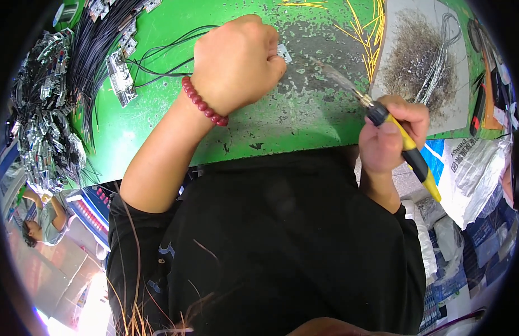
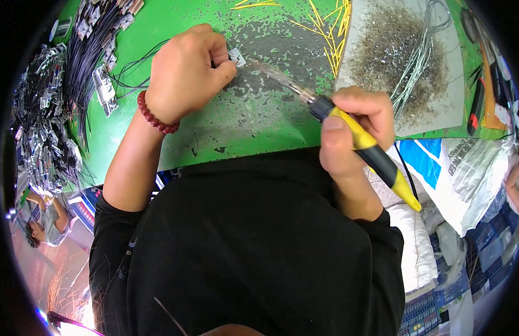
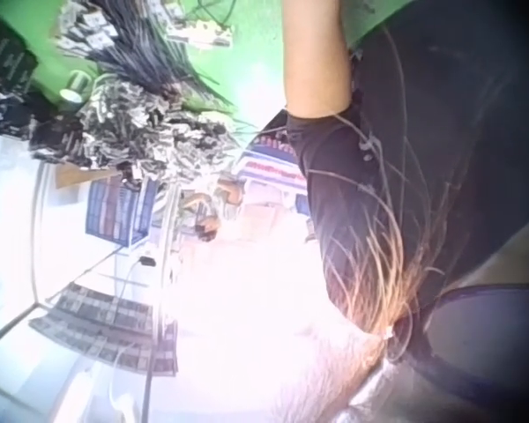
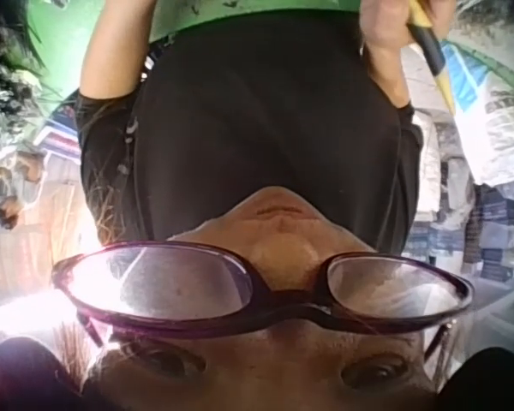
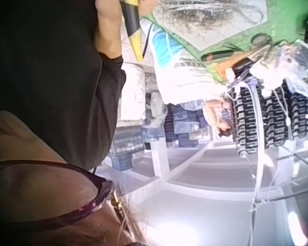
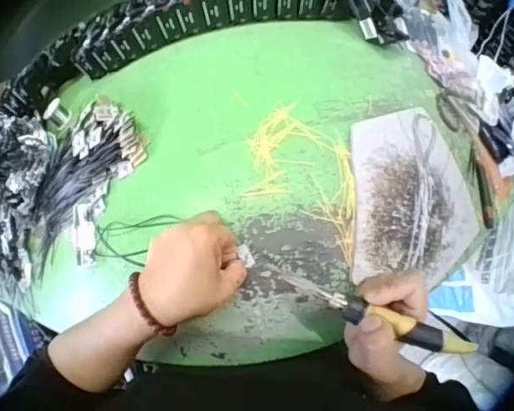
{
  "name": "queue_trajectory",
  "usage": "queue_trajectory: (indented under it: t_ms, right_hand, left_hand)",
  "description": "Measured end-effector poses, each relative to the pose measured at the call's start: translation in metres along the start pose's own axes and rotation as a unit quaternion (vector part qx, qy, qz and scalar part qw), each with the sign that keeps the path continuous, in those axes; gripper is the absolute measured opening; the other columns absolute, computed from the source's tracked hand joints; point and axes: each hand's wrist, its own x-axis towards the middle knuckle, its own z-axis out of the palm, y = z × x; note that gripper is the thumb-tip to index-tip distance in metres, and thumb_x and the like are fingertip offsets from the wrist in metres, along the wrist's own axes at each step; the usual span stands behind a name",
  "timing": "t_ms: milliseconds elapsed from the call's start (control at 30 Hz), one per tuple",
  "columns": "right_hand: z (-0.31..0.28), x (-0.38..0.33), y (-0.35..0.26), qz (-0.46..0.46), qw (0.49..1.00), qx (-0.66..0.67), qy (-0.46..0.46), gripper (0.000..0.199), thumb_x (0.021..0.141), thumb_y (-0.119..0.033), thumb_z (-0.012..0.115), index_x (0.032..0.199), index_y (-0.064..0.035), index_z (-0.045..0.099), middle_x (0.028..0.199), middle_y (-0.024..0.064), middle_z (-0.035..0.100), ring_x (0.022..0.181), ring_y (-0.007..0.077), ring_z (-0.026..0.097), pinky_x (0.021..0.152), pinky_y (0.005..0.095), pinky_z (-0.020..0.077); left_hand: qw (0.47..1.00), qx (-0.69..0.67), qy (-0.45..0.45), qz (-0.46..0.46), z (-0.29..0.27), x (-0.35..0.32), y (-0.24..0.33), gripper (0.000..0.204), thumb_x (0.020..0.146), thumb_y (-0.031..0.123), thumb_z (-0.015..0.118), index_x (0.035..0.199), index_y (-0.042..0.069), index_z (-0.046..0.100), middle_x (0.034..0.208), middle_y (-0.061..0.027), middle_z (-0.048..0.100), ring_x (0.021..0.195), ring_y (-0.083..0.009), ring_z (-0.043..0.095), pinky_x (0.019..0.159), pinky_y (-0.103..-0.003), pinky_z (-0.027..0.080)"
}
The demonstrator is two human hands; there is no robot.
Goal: The person picks up a circuit board and wires from the table, solders the wires onto the board using a soldering iron, and then installs the assembly into a plastic housing.
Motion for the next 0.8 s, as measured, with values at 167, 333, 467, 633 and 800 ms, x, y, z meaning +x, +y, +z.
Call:
queue_trajectory:
  t_ms: [167,333,467,633,800]
  right_hand:
    - [-0.038,0.009,-0.019,-0.035,0.998,0.023,0.051,0.031,0.079,-0.020,0.067,0.094,-0.0004,0.049,0.073,0.0113,0.055,0.059,0.0138,0.049,0.054,0.0250,0.0415]
    - [-0.104,0.013,-0.037,-0.070,0.990,-0.059,0.104,0.020,0.077,-0.009,0.053,0.092,0.0030,0.050,0.072,0.0128,0.054,0.059,0.0122,0.044,0.057,0.0243,0.0379]
    - [-0.146,0.002,-0.043,-0.041,0.984,-0.111,0.135,0.025,0.079,-0.017,0.063,0.089,0.0020,0.050,0.075,0.0103,0.055,0.059,0.0133,0.051,0.055,0.0233,0.0432]
    - [-0.166,-0.016,-0.038,-0.023,0.979,-0.153,0.136,0.026,0.078,-0.019,0.066,0.085,0.0017,0.052,0.074,0.0077,0.055,0.059,0.0124,0.051,0.054,0.0234,0.0418]
    - [-0.172,-0.017,-0.033,-0.017,0.981,-0.131,0.139,0.022,0.079,-0.016,0.065,0.086,0.0007,0.053,0.073,0.0065,0.054,0.060,0.0095,0.048,0.056,0.0213,0.0383]
  left_hand:
    - [0.998,-0.003,-0.055,-0.032,-0.006,0.007,0.001,0.015,0.068,0.019,0.066,0.066,0.006,0.061,0.072,-0.0114,0.062,0.069,-0.0316,0.061,0.062,-0.040,0.049]
    - [0.996,-0.001,-0.083,-0.037,-0.010,0.013,0.006,0.015,0.068,0.017,0.063,0.062,0.004,0.060,0.069,-0.0129,0.062,0.065,-0.0314,0.061,0.060,-0.040,0.049]
    - [0.993,-0.017,-0.098,-0.056,-0.011,0.015,0.008,0.017,0.068,0.015,0.066,0.062,0.002,0.057,0.068,-0.0124,0.060,0.063,-0.0302,0.060,0.059,-0.039,0.047]
    - [0.992,-0.022,-0.104,-0.064,-0.009,0.015,0.004,0.019,0.068,0.015,0.068,0.063,0.001,0.056,0.068,-0.0114,0.058,0.061,-0.0263,0.058,0.059,-0.036,0.047]
    - [0.993,-0.043,-0.094,-0.065,-0.007,0.012,0.003,0.019,0.068,0.013,0.068,0.063,0.000,0.055,0.067,-0.0099,0.056,0.059,-0.0207,0.056,0.058,-0.033,0.045]
